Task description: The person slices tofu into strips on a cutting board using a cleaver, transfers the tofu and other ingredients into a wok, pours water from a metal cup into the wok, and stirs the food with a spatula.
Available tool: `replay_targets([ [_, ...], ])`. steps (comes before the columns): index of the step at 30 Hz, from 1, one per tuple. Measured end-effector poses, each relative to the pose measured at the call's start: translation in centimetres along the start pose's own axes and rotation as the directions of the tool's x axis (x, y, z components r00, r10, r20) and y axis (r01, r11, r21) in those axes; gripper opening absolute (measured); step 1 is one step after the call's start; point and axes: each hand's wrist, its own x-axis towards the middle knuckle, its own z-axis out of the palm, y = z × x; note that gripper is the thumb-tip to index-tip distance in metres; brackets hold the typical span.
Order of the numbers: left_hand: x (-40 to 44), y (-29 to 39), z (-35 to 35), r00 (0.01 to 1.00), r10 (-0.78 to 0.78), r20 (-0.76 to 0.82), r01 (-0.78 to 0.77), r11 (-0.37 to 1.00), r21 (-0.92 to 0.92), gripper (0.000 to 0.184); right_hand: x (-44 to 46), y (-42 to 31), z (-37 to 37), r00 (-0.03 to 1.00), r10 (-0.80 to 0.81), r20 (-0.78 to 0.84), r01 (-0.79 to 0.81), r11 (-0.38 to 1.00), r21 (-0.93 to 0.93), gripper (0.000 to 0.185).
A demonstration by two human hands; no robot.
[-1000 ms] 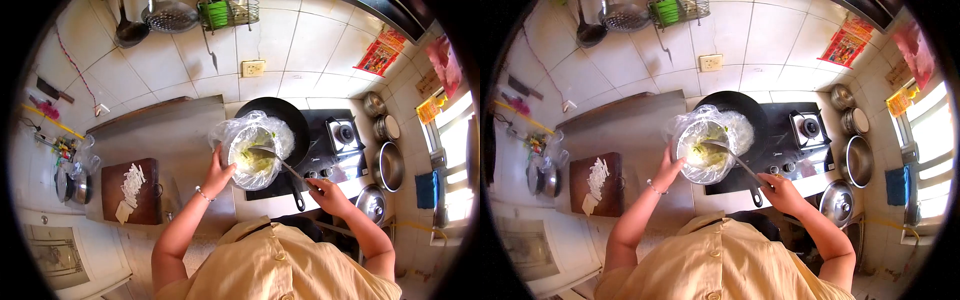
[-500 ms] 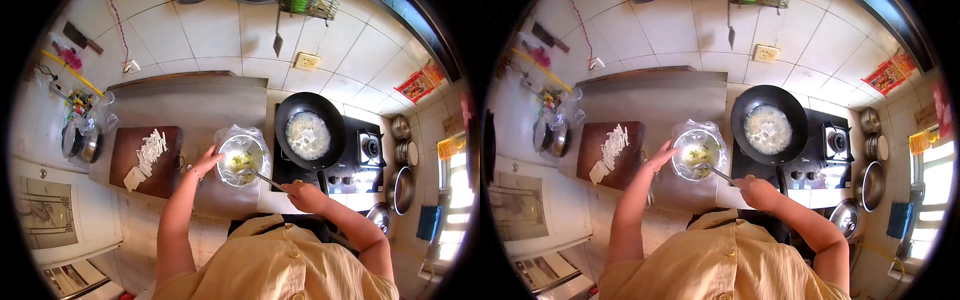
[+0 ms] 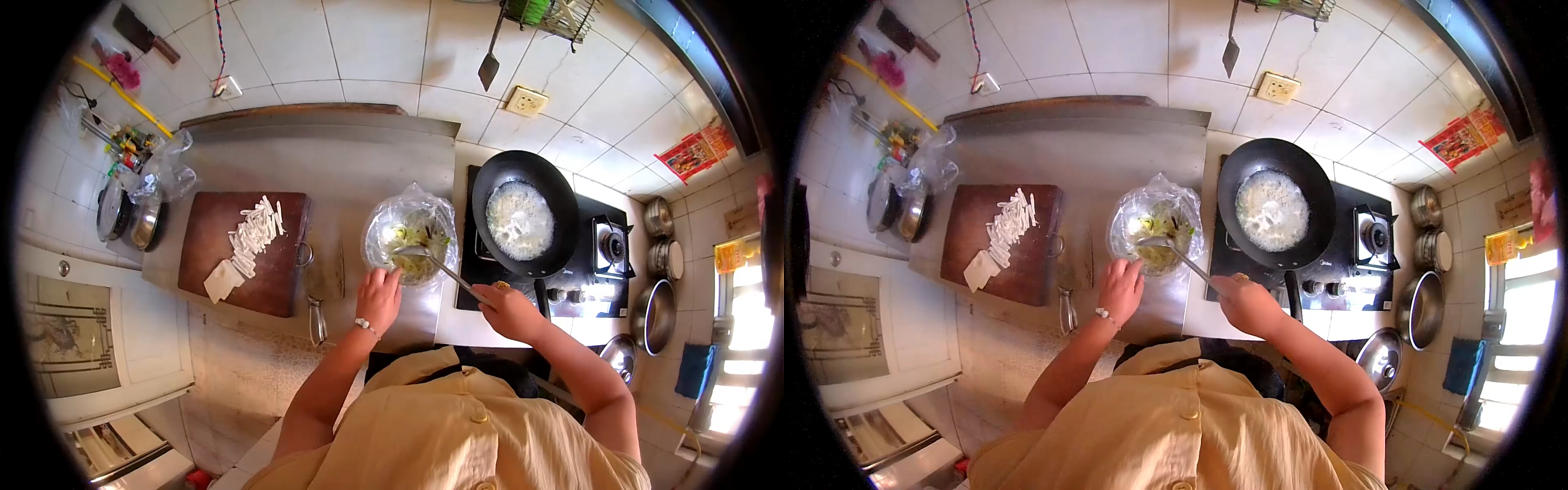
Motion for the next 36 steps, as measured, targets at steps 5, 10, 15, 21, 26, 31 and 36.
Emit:
replay_targets([
  [5, -1.7, -1.1, 0.4, 0.995, 0.073, 0.07, -0.077, 0.995, 0.059, 0.011, 2.6, 0.5, 0.6, 0.967, 0.212, 0.139, -0.204, 0.977, -0.066, 0.025],
  [10, -2.0, -0.8, 0.2, 0.989, 0.117, 0.092, -0.124, 0.989, 0.077, 0.011, 2.4, -0.7, 1.0, 0.971, 0.223, -0.092, -0.233, 0.966, -0.115, 0.028],
  [15, -2.4, -1.4, 0.3, 0.987, 0.155, 0.053, -0.159, 0.984, 0.086, 0.012, 0.3, -0.8, 1.8, 0.983, 0.083, 0.165, -0.044, 0.973, -0.225, 0.034],
  [21, -1.8, -1.7, -0.7, 0.983, 0.174, 0.058, -0.179, 0.98, 0.087, 0.012, 3.3, -2.0, 2.6, 0.931, 0.348, 0.11, -0.284, 0.88, -0.381, 0.033],
  [26, -2.2, -2.1, 0.1, 0.99, 0.137, 0.036, -0.139, 0.989, 0.045, 0.013, 0.7, -4.0, -0.1, 0.965, 0.222, 0.142, -0.208, 0.972, -0.111, 0.034],
  [31, -2.5, -1.8, 0.0, 0.981, 0.146, 0.126, -0.154, 0.986, 0.057, 0.016, 1.6, -1.8, 3.9, 0.936, 0.324, 0.135, -0.285, 0.926, -0.248, 0.036],
  [36, -2.4, -1.8, 0.1, 0.986, 0.129, 0.106, -0.136, 0.989, 0.061, 0.016, 2.4, -3.4, 2.9, 0.957, 0.29, 0.001, -0.28, 0.926, -0.254, 0.036],
])
